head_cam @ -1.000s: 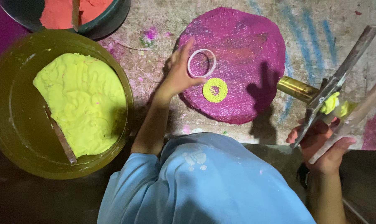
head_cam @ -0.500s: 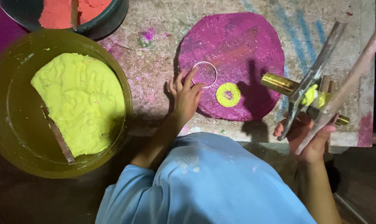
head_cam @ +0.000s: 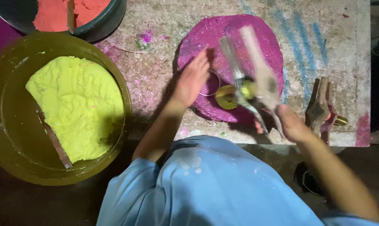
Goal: The person scoops colored dough from a basin into a hand-held extruder press, squeezes the press to extrude ring-shaped dough pieces onto round trays, and arranges the rings on the trays. They work with orange and yellow dough, pressing multiple rings and repositioning trays on the work table.
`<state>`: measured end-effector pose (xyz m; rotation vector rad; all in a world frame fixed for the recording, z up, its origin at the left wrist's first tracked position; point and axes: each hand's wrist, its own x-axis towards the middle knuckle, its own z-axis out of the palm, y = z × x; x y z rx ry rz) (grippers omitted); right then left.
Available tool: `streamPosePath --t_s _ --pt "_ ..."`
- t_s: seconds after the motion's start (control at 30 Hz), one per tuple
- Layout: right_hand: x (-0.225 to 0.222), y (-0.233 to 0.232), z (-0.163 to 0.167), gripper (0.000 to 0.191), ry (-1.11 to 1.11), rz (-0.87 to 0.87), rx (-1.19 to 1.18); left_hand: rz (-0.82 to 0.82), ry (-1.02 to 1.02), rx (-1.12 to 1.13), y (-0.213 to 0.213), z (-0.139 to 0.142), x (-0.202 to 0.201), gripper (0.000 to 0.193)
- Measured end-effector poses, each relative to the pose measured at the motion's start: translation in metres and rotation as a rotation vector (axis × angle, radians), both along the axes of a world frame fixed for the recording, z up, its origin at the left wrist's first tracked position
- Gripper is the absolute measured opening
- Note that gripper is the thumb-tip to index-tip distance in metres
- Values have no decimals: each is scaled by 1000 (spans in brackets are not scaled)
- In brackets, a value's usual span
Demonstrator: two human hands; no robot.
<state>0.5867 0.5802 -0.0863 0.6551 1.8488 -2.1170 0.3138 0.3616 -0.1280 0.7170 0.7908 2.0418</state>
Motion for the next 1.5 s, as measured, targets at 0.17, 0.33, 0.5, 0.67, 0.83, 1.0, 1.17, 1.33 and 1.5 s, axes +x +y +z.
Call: streamPosePath --t_s 0.17,0.33,0.5,0.67,0.83,1.0,1.17,1.33,1.5 --pt "-79 -1 37 81 -432 259 58 -240 -476 552 31 15 -33 75" --pt "-137 -5 82 92 -498 443 660 80 -577 573 39 1 -55 52" --pt "-161 -32 76 89 -351 457 768 104 -545 623 24 -20 -79 45" --pt "-159 -38 80 88 -383 463 757 185 -615 545 27 -35 -68 41" --pt "-158 -30 100 85 -460 474 912 214 -686 543 53 -37 -58 34" --pt "-164 -32 96 68 -238 401 1034 216 -570 532 60 -28 -77 33" --pt "-173 -41 70 66 -30 386 1015 236 -506 494 39 -23 -99 37" --pt "-167 -42 55 71 -220 432 897 301 -581 434 31 -39 -86 37" --pt "-137 -6 58 74 -440 435 884 238 -426 323 38 -51 -55 48"
